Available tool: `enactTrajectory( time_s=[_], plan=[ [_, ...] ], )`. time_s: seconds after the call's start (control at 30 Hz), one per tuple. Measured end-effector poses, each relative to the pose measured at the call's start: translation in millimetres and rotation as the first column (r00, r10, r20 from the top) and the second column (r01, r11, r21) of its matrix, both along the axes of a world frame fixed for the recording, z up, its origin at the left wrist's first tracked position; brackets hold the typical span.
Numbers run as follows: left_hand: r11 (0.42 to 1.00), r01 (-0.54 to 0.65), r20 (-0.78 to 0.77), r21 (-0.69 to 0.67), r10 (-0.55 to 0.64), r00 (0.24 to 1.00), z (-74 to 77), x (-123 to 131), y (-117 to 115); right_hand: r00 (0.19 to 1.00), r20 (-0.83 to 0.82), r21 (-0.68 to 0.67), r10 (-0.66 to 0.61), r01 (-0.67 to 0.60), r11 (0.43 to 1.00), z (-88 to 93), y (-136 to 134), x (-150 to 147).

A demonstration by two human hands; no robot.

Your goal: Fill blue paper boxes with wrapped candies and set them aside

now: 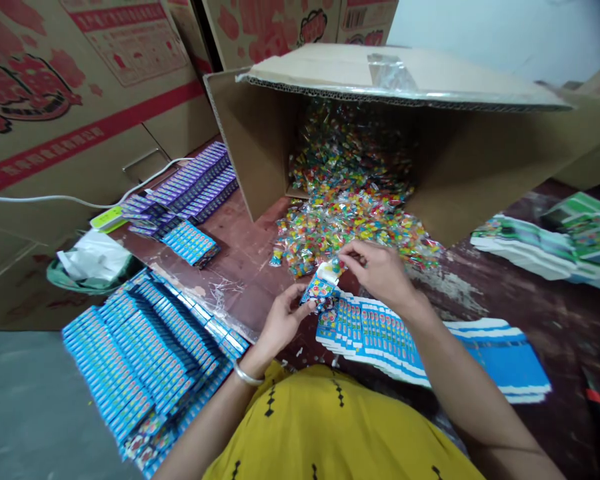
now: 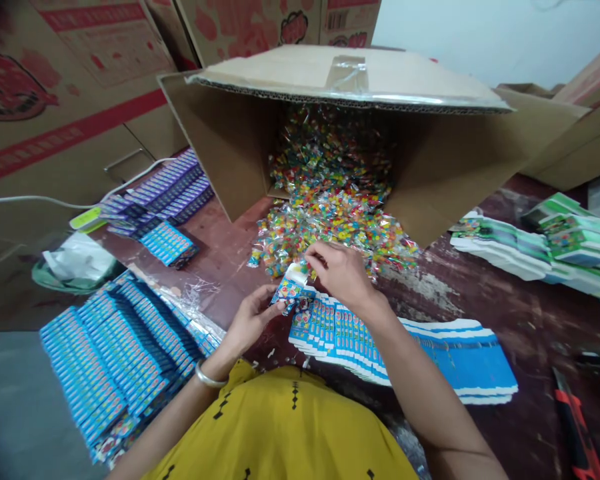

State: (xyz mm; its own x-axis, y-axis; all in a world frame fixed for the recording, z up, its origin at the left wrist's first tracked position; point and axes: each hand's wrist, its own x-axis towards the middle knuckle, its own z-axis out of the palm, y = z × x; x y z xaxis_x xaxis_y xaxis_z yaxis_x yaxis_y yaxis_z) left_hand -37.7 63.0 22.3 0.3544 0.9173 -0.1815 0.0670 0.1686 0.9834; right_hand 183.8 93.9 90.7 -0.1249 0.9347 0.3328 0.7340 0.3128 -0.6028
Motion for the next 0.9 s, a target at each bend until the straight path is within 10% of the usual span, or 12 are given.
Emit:
enactTrajectory(
  time_s=[0.3,0.5,0.9],
  plan=[
    [0.999,-0.051,0.159,0.000,0.050,0.986,14.1,27,-6,0.967,-0.239,-0.122,0.088,-0.120,0.985,-27.5,-8,-20],
    [0.994,-0.104,0.219,0.027,0.096,0.971,23.2,30,-7,0.729,-0.680,-0.288,-0.077,-0.168,0.943,-48.4,-29,-25],
    [0.992,-0.118,0.279,-0.043,0.126,0.952,11.5,32,-8,0.683,-0.717,-0.190,-0.139,0.001,0.982,-60.0,-39,-40]
  ],
)
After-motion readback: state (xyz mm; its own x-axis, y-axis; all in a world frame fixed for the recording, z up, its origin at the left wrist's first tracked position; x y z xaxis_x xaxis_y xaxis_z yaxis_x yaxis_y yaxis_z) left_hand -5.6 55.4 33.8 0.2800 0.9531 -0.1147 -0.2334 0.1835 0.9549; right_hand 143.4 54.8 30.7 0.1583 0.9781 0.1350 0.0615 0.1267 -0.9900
